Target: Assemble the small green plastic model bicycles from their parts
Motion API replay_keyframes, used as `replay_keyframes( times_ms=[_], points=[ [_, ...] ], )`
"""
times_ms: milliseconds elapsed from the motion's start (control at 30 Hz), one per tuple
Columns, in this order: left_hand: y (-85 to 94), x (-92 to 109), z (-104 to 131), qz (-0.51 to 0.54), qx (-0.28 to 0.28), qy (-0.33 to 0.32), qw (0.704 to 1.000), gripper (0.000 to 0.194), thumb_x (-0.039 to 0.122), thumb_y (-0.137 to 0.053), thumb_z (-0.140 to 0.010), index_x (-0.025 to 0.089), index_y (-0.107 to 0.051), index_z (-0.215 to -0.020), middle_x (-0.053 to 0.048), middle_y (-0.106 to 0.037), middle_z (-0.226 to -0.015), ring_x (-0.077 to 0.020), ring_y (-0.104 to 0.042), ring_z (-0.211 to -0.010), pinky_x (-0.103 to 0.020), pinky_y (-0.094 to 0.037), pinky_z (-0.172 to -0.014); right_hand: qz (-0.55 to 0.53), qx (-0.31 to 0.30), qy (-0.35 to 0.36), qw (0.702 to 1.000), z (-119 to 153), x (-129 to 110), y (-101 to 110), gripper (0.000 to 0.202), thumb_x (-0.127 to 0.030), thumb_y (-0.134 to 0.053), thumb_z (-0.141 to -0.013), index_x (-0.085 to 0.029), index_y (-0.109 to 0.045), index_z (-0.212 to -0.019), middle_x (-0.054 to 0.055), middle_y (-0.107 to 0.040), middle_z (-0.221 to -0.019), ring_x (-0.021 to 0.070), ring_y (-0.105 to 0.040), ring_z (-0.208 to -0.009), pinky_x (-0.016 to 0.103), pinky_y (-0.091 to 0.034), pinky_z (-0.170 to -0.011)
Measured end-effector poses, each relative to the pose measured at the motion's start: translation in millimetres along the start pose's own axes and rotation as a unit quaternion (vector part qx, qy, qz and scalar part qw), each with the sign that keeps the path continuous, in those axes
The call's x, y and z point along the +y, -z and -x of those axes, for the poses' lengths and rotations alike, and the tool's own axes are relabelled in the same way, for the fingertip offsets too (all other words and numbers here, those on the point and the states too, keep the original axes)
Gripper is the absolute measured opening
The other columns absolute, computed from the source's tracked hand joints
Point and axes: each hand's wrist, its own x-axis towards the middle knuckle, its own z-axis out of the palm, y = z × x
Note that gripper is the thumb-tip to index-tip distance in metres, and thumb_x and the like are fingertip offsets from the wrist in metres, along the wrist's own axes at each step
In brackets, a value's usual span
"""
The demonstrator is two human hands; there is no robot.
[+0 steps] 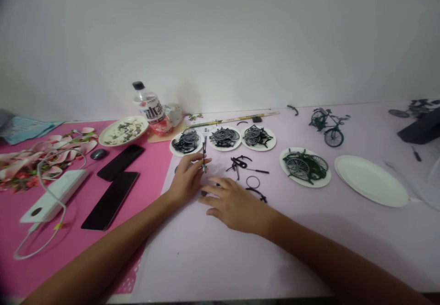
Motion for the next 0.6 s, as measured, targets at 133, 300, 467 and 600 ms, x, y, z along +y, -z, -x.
replay_keyframes(
  times_ms=[133,300,467,600],
  points=[
    [2.0,1,-1,-0.007,-0.006,-0.006,1.000,0.033,0.021,-0.046,-0.106,0.023,-0.061,-0.136,-0.016,-0.064,-0.127,-0.0253,-0.063,-0.117,-0.044,-0.059,-0.095,0.001,-0.005,-0.001,1.000,0,2,-7,0.034,-0.026,-0.052,-0.107,-0.023,-0.066,-0.138,0.007,-0.067,-0.142,0.0283,-0.049,-0.141,0.051,-0.047,-0.116],
    [3.5,2,-2,-0.020,0.000,-0.012,1.000,0.033,0.020,-0.046,-0.106,0.023,-0.061,-0.136,-0.015,-0.063,-0.126,-0.0243,-0.064,-0.117,-0.044,-0.060,-0.095,-0.010,0.012,-0.006,1.000,-1,5,-5,0.031,-0.025,-0.053,-0.107,-0.021,-0.068,-0.134,0.008,-0.069,-0.139,0.0287,-0.051,-0.138,0.050,-0.047,-0.116],
    [3.5,2,-2,-0.011,0.001,-0.015,1.000,0.033,0.018,-0.048,-0.105,0.022,-0.062,-0.135,-0.016,-0.063,-0.127,-0.0250,-0.063,-0.117,-0.045,-0.059,-0.096,-0.010,0.026,-0.007,1.000,0,7,-6,0.030,-0.023,-0.053,-0.105,-0.021,-0.071,-0.130,0.009,-0.071,-0.135,0.0292,-0.052,-0.136,0.051,-0.049,-0.114],
    [4.3,2,-3,-0.022,0.005,-0.021,1.000,0.032,0.017,-0.047,-0.105,0.022,-0.062,-0.133,-0.015,-0.064,-0.125,-0.0245,-0.063,-0.116,-0.044,-0.058,-0.095,0.010,0.059,0.013,0.998,3,18,-11,0.045,-0.002,-0.044,-0.099,-0.023,-0.072,-0.129,0.006,-0.070,-0.136,0.0283,-0.050,-0.138,0.050,-0.050,-0.113]
  ],
)
